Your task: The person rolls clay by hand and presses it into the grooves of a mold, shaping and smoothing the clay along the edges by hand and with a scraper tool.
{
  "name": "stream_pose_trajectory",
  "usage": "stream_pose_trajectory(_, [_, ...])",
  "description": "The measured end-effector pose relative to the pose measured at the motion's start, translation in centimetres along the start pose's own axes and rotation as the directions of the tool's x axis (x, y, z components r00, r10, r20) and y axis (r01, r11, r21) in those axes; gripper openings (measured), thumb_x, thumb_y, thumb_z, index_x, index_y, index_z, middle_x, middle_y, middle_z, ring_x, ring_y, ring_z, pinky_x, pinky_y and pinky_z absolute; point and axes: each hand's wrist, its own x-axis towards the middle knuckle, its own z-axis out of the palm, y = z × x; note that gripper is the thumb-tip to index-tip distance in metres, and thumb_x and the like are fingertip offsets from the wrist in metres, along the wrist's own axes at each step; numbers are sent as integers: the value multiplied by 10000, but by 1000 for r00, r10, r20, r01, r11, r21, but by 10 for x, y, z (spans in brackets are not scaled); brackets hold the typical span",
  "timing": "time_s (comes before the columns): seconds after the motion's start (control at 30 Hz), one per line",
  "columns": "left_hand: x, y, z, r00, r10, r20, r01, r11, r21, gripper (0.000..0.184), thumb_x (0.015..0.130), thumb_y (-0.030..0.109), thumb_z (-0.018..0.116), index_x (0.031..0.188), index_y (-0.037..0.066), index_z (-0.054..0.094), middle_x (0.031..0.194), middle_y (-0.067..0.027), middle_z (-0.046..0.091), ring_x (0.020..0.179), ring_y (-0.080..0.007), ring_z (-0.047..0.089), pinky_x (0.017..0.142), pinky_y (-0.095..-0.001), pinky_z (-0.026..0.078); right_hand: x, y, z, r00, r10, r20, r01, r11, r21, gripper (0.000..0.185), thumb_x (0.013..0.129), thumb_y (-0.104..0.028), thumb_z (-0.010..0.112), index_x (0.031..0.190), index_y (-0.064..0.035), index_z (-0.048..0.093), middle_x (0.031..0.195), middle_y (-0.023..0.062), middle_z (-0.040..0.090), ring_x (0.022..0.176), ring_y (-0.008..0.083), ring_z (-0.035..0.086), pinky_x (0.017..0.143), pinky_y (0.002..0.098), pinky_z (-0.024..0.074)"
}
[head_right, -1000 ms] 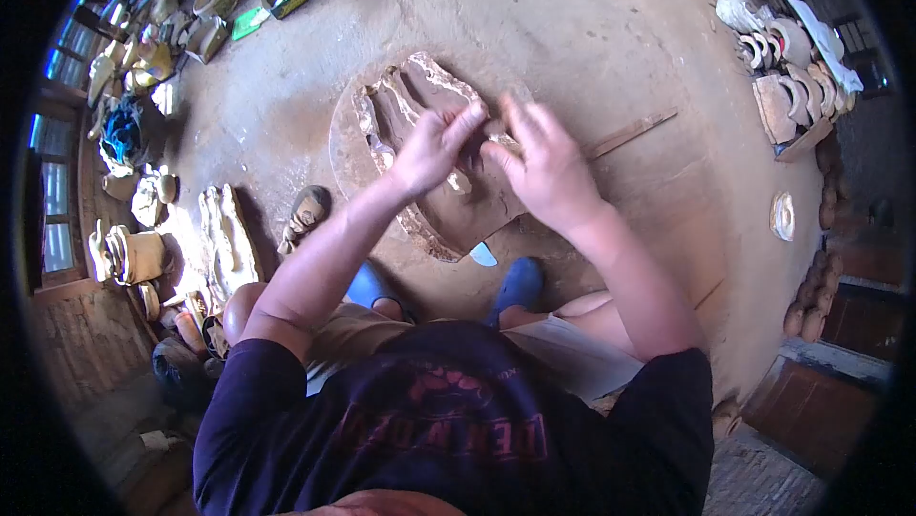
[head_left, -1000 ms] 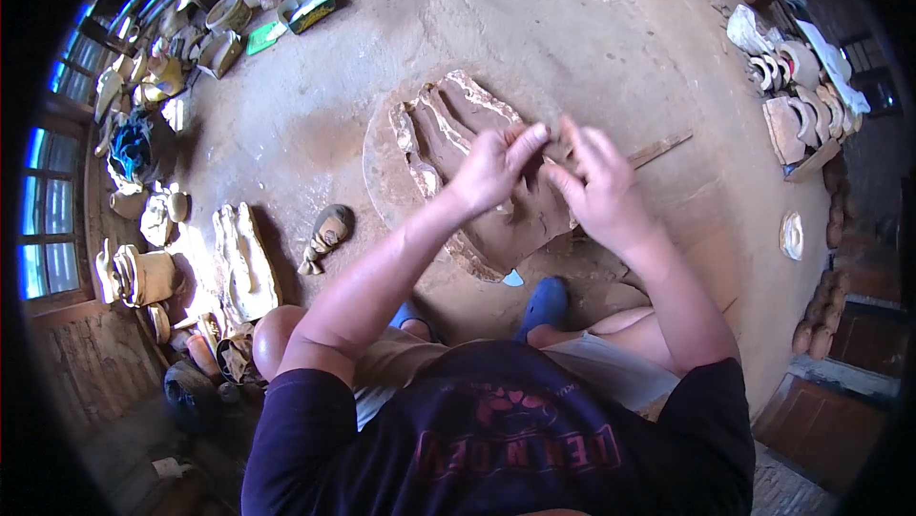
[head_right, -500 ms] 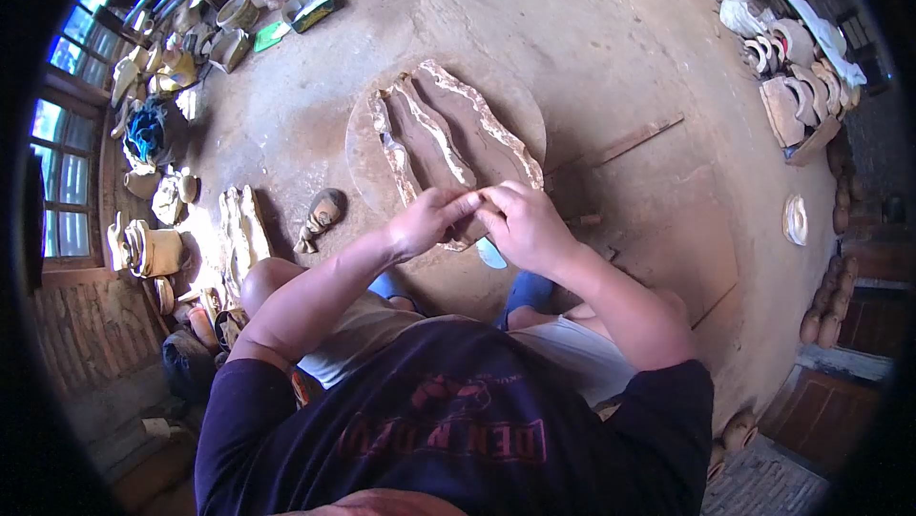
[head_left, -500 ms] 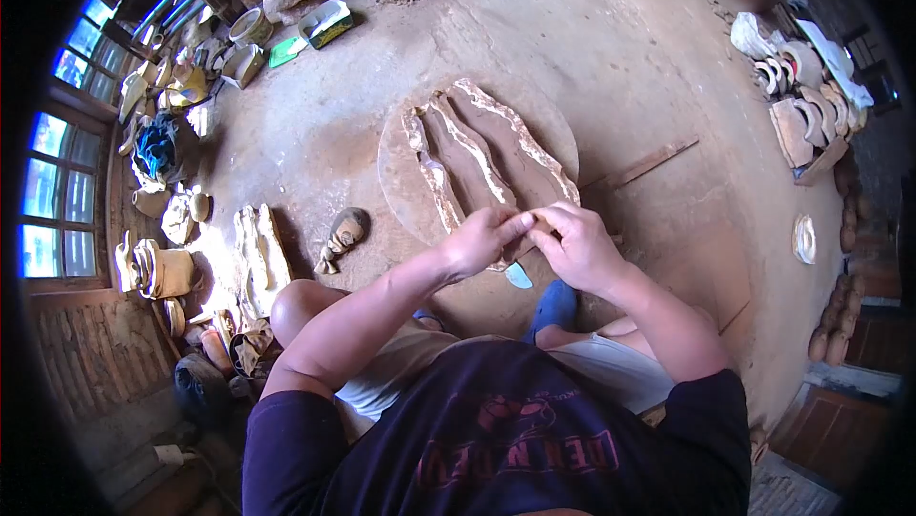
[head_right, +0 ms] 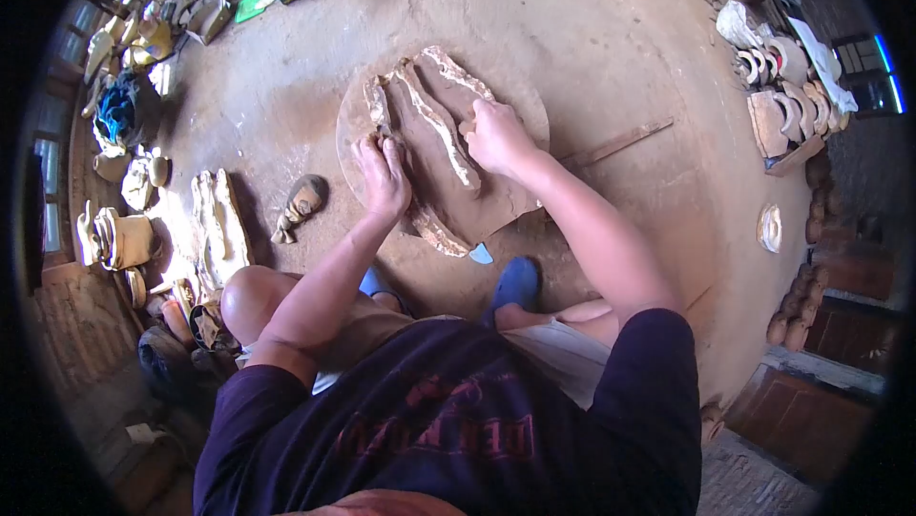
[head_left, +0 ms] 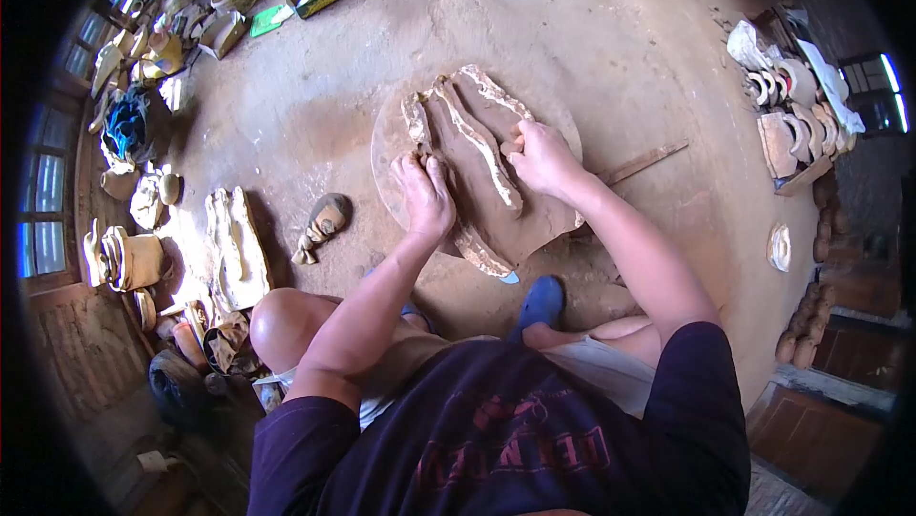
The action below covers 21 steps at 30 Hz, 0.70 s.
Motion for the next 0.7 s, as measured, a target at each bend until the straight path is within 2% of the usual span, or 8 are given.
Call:
stream_pose_trajectory(0.13, [6, -1, 1, 1000, 16, -15, -15, 1000, 25, 299, 1036, 151, 509, 1230, -69, 447, 1181, -283, 447, 1111, -454, 460, 1024, -523, 365, 8, -1, 9, 997, -71, 41, 73, 996, -54, 208, 852, -68, 593, 975, 65, 696, 1025, 282, 687, 1063, 432, 653, 959, 496, 514])
stream_pose_trajectory(0.23, [9, -4, 3, 1000, 14, -21, -14, 1000, 4, 296, 1038, 156, 507, 1223, -68, 453, 1169, -280, 452, 1108, -456, 460, 1018, -522, 366, 10, 1, 5, 957, -84, 278, 141, 971, -193, 413, 886, -92, 592, 1270, 51, 644, 1101, 266, 667, 1121, 403, 630, 1006, 455, 493])
stream_pose_trajectory(0.33, [12, -4, 1, 1000, 3, -7, -3, 1000, -6, 292, 1043, 163, 498, 1221, -64, 457, 1156, -272, 459, 1099, -454, 464, 1006, -521, 369, 0, 4, 11, 919, -26, 394, 144, 951, -274, 444, 901, -77, 508, 1316, 29, 624, 1121, 252, 645, 1137, 392, 617, 1008, 451, 487])
stream_pose_trajectory(0.43, [14, -5, -1, 1000, 22, -6, -22, 1000, -12, 286, 1053, 167, 483, 1226, -59, 459, 1144, -264, 463, 1079, -445, 475, 984, -517, 380, -31, -4, 9, 951, -28, 308, 104, 967, -233, 453, 904, -72, 458, 1310, 14, 638, 1156, 240, 624, 1117, 388, 626, 996, 460, 489])
stream_pose_trajectory(0.47, [14, -6, -2, 1000, 22, 5, -21, 1000, -14, 286, 1054, 168, 481, 1228, -59, 459, 1145, -265, 463, 1077, -443, 476, 982, -514, 383, -32, -9, 4, 941, 14, 339, 64, 974, -219, 469, 906, -89, 463, 1333, 6, 630, 1206, 234, 607, 1115, 387, 629, 991, 458, 490])
stream_pose_trajectory(0.57, [15, -3, -4, 999, 22, 25, -21, 1000, -15, 287, 1058, 168, 476, 1234, -59, 463, 1148, -263, 467, 1075, -434, 483, 981, -503, 389, -22, -21, -14, 908, 94, 409, 55, 939, -340, 492, 901, -89, 471, 1363, 4, 611, 1184, 227, 610, 1100, 392, 632, 973, 460, 498])
stream_pose_trajectory(0.6, [15, -3, -5, 999, 28, 27, -28, 1000, -7, 288, 1058, 168, 476, 1236, -59, 464, 1149, -262, 468, 1076, -433, 484, 982, -502, 389, -21, -18, -13, 904, 44, 426, 84, 957, -278, 514, 892, -78, 480, 1386, -4, 597, 1169, 224, 615, 1087, 397, 635, 953, 467, 506])
stream_pose_trajectory(0.7, [15, -3, -5, 999, 29, 25, -29, 1000, 10, 286, 1057, 166, 476, 1234, -60, 469, 1146, -261, 470, 1078, -431, 486, 982, -501, 390, -46, 4, 7, 949, -10, 317, 67, 983, -171, 518, 885, -60, 482, 1386, -10, 599, 1161, 223, 617, 1080, 398, 635, 946, 475, 503])
